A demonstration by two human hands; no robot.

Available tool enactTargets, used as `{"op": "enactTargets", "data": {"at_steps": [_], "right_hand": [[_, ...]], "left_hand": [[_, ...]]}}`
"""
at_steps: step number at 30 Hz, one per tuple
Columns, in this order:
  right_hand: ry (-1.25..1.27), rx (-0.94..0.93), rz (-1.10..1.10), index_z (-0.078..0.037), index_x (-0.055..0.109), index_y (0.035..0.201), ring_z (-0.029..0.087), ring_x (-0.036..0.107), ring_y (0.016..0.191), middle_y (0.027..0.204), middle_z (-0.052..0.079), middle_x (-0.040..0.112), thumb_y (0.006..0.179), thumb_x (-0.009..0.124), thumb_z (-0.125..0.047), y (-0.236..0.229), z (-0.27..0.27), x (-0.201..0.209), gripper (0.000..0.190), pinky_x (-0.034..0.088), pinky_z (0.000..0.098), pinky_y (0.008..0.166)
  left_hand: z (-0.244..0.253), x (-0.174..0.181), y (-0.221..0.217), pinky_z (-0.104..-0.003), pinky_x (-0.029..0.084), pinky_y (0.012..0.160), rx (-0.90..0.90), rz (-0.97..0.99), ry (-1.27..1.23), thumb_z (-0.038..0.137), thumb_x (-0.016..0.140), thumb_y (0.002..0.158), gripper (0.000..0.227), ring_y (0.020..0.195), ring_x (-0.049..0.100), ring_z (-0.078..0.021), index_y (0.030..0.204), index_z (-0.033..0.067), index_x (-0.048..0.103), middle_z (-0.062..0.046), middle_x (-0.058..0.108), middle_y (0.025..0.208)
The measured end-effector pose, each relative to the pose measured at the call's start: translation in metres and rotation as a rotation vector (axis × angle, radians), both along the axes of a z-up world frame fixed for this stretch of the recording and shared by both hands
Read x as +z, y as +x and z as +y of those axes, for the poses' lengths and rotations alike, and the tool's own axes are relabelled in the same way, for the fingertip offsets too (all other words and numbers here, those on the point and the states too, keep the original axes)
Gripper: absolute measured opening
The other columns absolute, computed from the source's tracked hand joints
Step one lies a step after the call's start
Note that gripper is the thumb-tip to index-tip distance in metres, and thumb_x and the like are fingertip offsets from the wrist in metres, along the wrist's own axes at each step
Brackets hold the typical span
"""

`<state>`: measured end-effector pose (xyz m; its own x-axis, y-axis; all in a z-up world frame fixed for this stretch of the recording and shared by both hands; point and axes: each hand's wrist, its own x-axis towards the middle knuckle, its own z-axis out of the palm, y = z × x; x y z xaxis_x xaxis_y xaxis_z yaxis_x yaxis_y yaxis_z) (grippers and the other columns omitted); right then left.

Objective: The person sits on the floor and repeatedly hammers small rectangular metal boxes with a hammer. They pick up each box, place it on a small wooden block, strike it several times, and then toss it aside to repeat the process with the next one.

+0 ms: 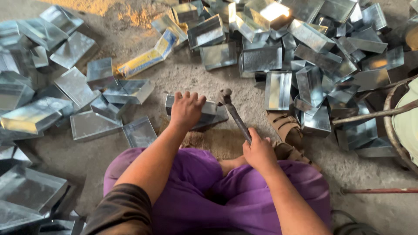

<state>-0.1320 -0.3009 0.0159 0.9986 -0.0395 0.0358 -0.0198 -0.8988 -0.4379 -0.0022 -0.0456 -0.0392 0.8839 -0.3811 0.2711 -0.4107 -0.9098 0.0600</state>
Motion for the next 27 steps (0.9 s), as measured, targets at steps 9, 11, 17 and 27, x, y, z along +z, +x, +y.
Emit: {"op": "enactTargets", "data": {"at_steps": [9, 11, 17, 27], "right_hand": [[0.279, -0.123, -0.075, -0.009, 0.063, 0.119, 0.041, 0.073, 0.080, 0.082, 0.021, 0.071, 0.088, 0.066, -0.020, 0.007, -0.022, -0.023, 0.033, 0.056, 0.0486, 0.070], [0.234, -0.135, -0.091, -0.007, 0.063, 0.111, 0.040, 0.072, 0.079, 0.082, 0.020, 0.070, 0.090, 0.070, -0.023, 0.011, -0.027, -0.031, 0.027, 0.055, 0.0484, 0.069], [0.149, -0.101, -0.113, -0.013, 0.073, 0.120, 0.036, 0.073, 0.093, 0.094, 0.019, 0.075, 0.086, 0.075, -0.024, 0.027, -0.051, -0.070, 0.037, 0.055, 0.0453, 0.079], [0.241, -0.078, -0.117, -0.010, 0.073, 0.118, 0.031, 0.074, 0.091, 0.095, 0.016, 0.075, 0.085, 0.074, -0.024, 0.022, -0.056, -0.083, 0.035, 0.056, 0.0415, 0.082]], "left_hand": [[0.006, -0.004, 0.012, -0.065, 0.022, 0.118, -0.063, 0.049, 0.005, 0.019, 0.053, 0.095, 0.043, 0.135, 0.049, -0.0303, 0.136, 0.0288, 0.063, -0.007, 0.061, 0.132], [0.003, 0.006, 0.011, -0.072, 0.008, 0.119, 0.062, -0.048, -0.029, 0.019, 0.052, 0.091, 0.059, 0.152, 0.032, -0.0368, 0.148, 0.0302, 0.047, -0.009, 0.043, 0.155], [0.014, 0.029, -0.005, -0.071, 0.012, 0.118, 0.607, 0.697, -0.417, 0.003, 0.063, 0.081, 0.116, 0.155, 0.007, -0.0487, 0.159, 0.0305, -0.018, -0.017, -0.017, 0.168], [0.058, -0.052, 0.034, -0.043, 0.053, 0.100, 0.557, 0.814, -0.504, -0.001, 0.061, 0.079, 0.122, 0.118, 0.067, -0.0389, 0.169, 0.0233, -0.017, -0.026, 0.066, 0.136]]}}
